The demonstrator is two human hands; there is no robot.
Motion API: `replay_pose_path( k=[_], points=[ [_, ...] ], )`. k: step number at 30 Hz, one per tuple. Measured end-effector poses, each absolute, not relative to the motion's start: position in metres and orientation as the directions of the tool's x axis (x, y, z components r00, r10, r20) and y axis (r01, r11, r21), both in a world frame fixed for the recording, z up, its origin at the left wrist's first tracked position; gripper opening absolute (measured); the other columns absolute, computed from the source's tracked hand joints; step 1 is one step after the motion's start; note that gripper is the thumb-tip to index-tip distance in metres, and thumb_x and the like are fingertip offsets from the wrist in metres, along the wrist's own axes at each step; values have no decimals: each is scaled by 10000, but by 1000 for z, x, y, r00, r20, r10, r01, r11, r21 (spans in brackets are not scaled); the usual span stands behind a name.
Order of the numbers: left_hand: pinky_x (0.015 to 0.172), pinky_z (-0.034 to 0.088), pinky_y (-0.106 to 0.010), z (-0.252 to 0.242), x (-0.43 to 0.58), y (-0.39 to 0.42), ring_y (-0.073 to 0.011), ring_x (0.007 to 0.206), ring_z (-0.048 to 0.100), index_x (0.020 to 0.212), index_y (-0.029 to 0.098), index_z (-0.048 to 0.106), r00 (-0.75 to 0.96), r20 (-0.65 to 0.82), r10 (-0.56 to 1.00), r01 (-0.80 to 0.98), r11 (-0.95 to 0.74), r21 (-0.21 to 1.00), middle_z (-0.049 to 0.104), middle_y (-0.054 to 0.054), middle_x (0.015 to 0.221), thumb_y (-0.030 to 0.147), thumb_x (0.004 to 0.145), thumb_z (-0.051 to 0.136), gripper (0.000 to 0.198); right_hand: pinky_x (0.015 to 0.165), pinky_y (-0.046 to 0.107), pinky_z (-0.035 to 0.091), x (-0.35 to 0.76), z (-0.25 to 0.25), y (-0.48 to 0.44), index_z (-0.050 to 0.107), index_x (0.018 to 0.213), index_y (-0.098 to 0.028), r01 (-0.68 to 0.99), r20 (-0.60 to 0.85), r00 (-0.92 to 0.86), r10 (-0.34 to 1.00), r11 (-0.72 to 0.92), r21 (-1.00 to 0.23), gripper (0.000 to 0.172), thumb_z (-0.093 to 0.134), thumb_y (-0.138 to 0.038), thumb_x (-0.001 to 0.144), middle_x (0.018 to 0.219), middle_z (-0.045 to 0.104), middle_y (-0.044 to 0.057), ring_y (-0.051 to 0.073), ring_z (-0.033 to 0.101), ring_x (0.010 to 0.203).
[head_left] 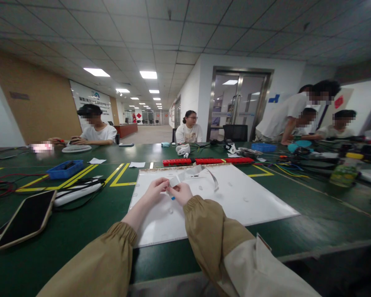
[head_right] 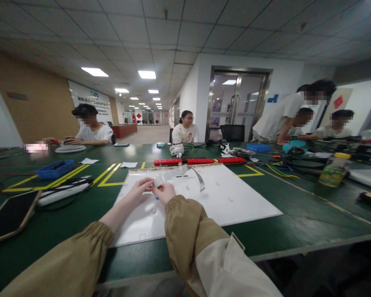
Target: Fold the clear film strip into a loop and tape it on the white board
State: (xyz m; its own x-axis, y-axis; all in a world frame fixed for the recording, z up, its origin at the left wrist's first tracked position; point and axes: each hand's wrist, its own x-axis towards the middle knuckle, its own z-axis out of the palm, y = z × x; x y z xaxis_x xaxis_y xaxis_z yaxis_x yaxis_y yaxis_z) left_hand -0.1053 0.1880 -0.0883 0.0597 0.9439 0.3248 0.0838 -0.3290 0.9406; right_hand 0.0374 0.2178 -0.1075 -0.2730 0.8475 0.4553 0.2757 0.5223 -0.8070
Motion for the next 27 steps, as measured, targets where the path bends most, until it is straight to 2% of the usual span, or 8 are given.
replay_pose_path(
  k=[6, 10, 15, 22, 27],
  points=[
    [618, 424, -252, -87, -102, 188, -139, 606, 535, 664, 140, 590, 26, 361, 932, 97, -361, 927, 570, -6, 609, 494, 620, 671, 365, 454, 200, 241, 40, -104, 213, 671, 619, -124, 419, 470, -310, 826, 562, -713, 260, 627, -356, 726, 478, 505, -6, 82, 404, 466],
    [605, 414, -253, -87, -101, 189, -141, 595, 526, 643, 141, 596, 1, 393, 919, 130, -390, 912, 575, -9, 599, 481, 620, 661, 346, 471, 205, 264, 41, -101, 210, 686, 667, -135, 518, 486, -326, 811, 583, -626, 266, 588, -361, 766, 525, 552, 6, 91, 441, 484],
    [619, 407, -257, -89, -101, 190, -153, 614, 534, 634, 142, 603, -35, 456, 889, 184, -443, 877, 595, -19, 606, 425, 647, 633, 285, 509, 201, 325, 41, -99, 208, 695, 731, -169, 546, 482, -306, 821, 567, -618, 198, 612, -348, 746, 644, 638, 12, 110, 523, 552],
    [622, 411, -261, -89, -102, 190, -164, 627, 548, 658, 132, 632, -38, 450, 892, 224, -431, 874, 619, -35, 629, 411, 643, 625, 280, 525, 208, 340, 41, -99, 208, 701, 723, -182, 569, 472, -292, 832, 548, -613, 191, 618, -354, 732, 666, 658, 15, 123, 548, 578],
    [600, 400, -255, -87, -102, 189, -151, 599, 530, 650, 140, 601, -5, 469, 883, 276, -449, 850, 591, -19, 602, 461, 670, 613, 321, 502, 213, 313, 41, -100, 208, 688, 654, -168, 576, 456, -284, 843, 530, -622, 226, 604, -361, 736, 609, 638, 19, 117, 532, 539]
  ],
)
